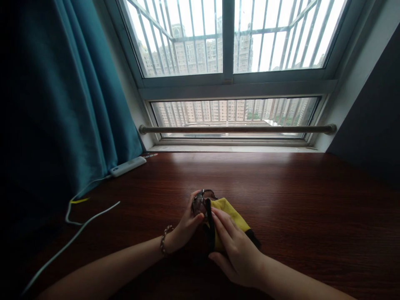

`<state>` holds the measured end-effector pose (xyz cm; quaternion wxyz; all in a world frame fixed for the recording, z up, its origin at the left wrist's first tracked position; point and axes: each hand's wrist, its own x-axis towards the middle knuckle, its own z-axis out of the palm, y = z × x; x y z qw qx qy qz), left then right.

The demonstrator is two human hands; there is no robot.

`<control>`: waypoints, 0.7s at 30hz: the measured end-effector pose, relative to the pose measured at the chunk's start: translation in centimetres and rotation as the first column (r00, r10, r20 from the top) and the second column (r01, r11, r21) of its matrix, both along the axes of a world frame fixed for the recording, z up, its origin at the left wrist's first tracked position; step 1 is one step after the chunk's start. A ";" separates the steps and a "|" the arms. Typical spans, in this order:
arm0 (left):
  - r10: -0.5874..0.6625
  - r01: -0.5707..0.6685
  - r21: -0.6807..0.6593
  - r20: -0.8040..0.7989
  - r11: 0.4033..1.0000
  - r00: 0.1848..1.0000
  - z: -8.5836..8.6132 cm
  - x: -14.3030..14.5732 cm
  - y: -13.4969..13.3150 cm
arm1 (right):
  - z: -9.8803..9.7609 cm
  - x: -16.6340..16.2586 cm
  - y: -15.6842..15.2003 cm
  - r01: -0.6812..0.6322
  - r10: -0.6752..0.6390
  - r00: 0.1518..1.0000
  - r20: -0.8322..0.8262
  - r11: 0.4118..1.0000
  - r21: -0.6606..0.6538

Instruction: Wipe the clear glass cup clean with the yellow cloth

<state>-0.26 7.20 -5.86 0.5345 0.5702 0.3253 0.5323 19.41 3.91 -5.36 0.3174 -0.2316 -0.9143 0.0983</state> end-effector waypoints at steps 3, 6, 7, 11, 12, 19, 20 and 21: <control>0.035 -0.034 -0.031 0.026 0.999 0.999 -0.5 -0.1 0.4 | -0.1 -0.2 0.4 0.066 -0.067 0.998 0.018 0.997 0.042; 0.011 -0.011 -0.065 0.002 0.998 1.000 -1.0 -0.1 0.6 | -0.3 -0.2 0.8 0.088 -0.089 0.996 0.020 0.996 0.030; -0.006 0.005 -0.064 -0.015 0.998 1.000 -1.0 -0.1 0.7 | -0.3 -0.1 0.9 0.076 -0.076 0.997 0.021 0.997 0.009; -0.082 0.083 0.002 -0.113 0.997 0.990 -0.2 -0.3 0.4 | -0.1 0.0 0.8 -0.009 0.011 0.999 0.043 0.998 -0.058; -0.101 0.104 0.017 -0.140 0.994 0.985 0.0 -0.3 0.2 | 0.1 0.0 0.7 -0.022 0.025 0.999 0.042 0.998 -0.063; -0.095 0.124 0.084 -0.291 0.989 0.952 0.7 -0.3 -0.5 | 0.9 0.0 0.7 -0.065 0.059 0.996 -0.061 0.993 -0.095; -0.088 0.122 0.095 -0.306 0.988 0.948 0.6 -0.3 -0.5 | 0.6 0.2 0.8 -0.077 0.068 0.993 -0.091 0.991 -0.105; -0.082 0.121 0.104 -0.317 0.987 0.945 0.5 -0.3 -0.5 | 0.3 0.5 0.8 -0.093 0.076 0.989 -0.130 0.987 -0.130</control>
